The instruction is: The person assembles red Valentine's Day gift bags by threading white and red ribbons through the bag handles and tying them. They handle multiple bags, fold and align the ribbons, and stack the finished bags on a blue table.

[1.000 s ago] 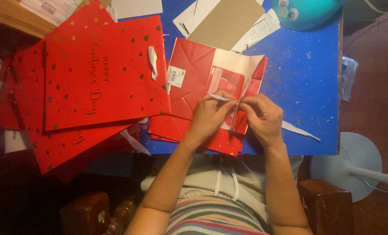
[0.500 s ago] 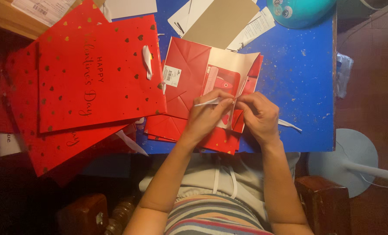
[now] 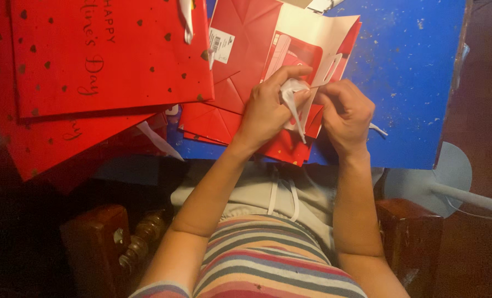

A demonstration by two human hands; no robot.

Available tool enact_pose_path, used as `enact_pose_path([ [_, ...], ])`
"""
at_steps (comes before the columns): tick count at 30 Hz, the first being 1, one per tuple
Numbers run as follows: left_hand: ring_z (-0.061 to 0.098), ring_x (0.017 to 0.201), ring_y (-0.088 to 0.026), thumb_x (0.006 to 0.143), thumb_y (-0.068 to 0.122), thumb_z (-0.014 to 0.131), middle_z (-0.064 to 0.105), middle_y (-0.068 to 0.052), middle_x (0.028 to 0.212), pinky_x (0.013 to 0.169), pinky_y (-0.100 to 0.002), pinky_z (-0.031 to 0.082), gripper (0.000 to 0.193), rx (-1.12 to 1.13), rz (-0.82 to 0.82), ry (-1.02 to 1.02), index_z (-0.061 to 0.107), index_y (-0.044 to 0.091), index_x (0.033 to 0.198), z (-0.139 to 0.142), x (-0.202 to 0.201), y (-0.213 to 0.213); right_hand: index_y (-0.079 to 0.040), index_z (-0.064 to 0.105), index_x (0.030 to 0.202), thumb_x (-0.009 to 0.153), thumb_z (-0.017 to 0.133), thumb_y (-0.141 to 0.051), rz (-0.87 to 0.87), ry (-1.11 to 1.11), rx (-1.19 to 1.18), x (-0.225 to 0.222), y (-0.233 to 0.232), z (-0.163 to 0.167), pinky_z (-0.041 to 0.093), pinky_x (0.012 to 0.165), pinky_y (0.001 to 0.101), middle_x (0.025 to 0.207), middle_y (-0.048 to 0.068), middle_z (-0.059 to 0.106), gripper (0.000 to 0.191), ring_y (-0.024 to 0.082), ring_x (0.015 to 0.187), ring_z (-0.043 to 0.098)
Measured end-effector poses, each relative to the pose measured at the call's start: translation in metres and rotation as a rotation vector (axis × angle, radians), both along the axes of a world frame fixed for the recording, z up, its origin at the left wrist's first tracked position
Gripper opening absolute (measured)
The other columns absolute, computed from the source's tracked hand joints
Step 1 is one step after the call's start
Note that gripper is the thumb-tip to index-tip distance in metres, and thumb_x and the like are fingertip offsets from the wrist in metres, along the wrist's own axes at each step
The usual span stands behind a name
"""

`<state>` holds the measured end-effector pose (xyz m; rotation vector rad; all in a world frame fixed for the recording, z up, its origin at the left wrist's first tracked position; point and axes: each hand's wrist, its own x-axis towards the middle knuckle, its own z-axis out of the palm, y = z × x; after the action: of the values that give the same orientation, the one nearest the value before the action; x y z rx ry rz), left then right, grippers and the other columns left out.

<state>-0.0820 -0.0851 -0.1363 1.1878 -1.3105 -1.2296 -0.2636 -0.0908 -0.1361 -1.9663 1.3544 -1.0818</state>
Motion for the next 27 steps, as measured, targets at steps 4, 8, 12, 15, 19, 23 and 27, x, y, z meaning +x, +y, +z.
enact_pose_path([
  [4, 0.073, 0.096, -0.013, 0.101, 0.005, 0.073, 0.074, -0.007, 0.103, 0.083, -0.029, 0.059, 0.038, -0.108, 0.103, -0.024, 0.06, 0.011, 0.136, -0.013, -0.002, 0.007, 0.001, 0.068, 0.104, 0.096, 0.07, 0.008, 0.019, -0.03, 0.002, 0.003, 0.0, -0.004, 0.053, 0.08, 0.0321, 0.096, 0.013, 0.069, 0.011, 0.022, 0.087, 0.069],
  [8, 0.074, 0.096, -0.017, 0.102, -0.003, 0.064, 0.067, -0.007, 0.106, 0.086, -0.031, 0.065, 0.047, -0.01, 0.169, 0.53, 0.047, 0.008, 0.144, -0.025, -0.004, 0.0, 0.001, 0.07, 0.105, 0.097, 0.07, 0.009, 0.036, -0.018, -0.015, 0.001, 0.001, -0.008, 0.053, 0.082, 0.0318, 0.098, 0.013, 0.071, 0.012, 0.022, 0.089, 0.069],
  [12, 0.069, 0.108, -0.019, 0.091, -0.013, 0.063, 0.062, -0.01, 0.12, 0.09, -0.032, 0.063, 0.069, -0.067, 0.15, 0.514, 0.041, 0.007, 0.153, -0.023, 0.003, -0.002, 0.002, 0.07, 0.106, 0.096, 0.069, 0.01, 0.057, -0.041, -0.006, 0.0, -0.001, -0.011, 0.052, 0.077, 0.0288, 0.098, 0.013, 0.069, 0.013, 0.021, 0.084, 0.067],
  [15, 0.069, 0.112, -0.016, 0.092, -0.009, 0.065, 0.066, -0.01, 0.127, 0.089, -0.028, 0.06, 0.07, -0.039, 0.097, 0.427, 0.039, 0.008, 0.155, -0.014, 0.001, 0.0, 0.004, 0.069, 0.104, 0.099, 0.068, 0.011, 0.072, -0.05, -0.03, 0.0, -0.002, -0.013, 0.053, 0.082, 0.0288, 0.097, 0.013, 0.07, 0.009, 0.02, 0.088, 0.068],
  [19, 0.074, 0.087, -0.012, 0.101, 0.006, 0.071, 0.079, -0.007, 0.107, 0.078, -0.027, 0.059, 0.035, 0.028, 0.082, 0.048, 0.066, 0.007, 0.136, -0.008, 0.005, 0.002, 0.004, 0.07, 0.106, 0.101, 0.069, 0.012, 0.058, -0.054, -0.025, 0.001, -0.001, -0.014, 0.053, 0.082, 0.0279, 0.1, 0.013, 0.07, 0.009, 0.02, 0.089, 0.068],
  [23, 0.073, 0.09, -0.007, 0.103, 0.012, 0.073, 0.076, -0.005, 0.102, 0.08, -0.025, 0.06, 0.021, -0.205, 0.098, 0.029, 0.071, 0.009, 0.123, -0.014, 0.005, 0.003, 0.004, 0.07, 0.107, 0.1, 0.071, 0.012, 0.059, -0.054, -0.024, 0.002, 0.0, -0.012, 0.053, 0.082, 0.028, 0.099, 0.013, 0.07, 0.01, 0.02, 0.089, 0.068],
  [27, 0.073, 0.091, -0.011, 0.103, 0.009, 0.066, 0.074, -0.004, 0.105, 0.078, -0.027, 0.06, 0.026, 0.025, 0.073, 0.339, 0.068, 0.005, 0.128, -0.022, 0.004, 0.006, 0.003, 0.068, 0.102, 0.097, 0.07, 0.012, 0.04, -0.028, -0.033, 0.004, 0.001, -0.007, 0.052, 0.079, 0.0288, 0.095, 0.013, 0.069, 0.01, 0.021, 0.085, 0.067],
])
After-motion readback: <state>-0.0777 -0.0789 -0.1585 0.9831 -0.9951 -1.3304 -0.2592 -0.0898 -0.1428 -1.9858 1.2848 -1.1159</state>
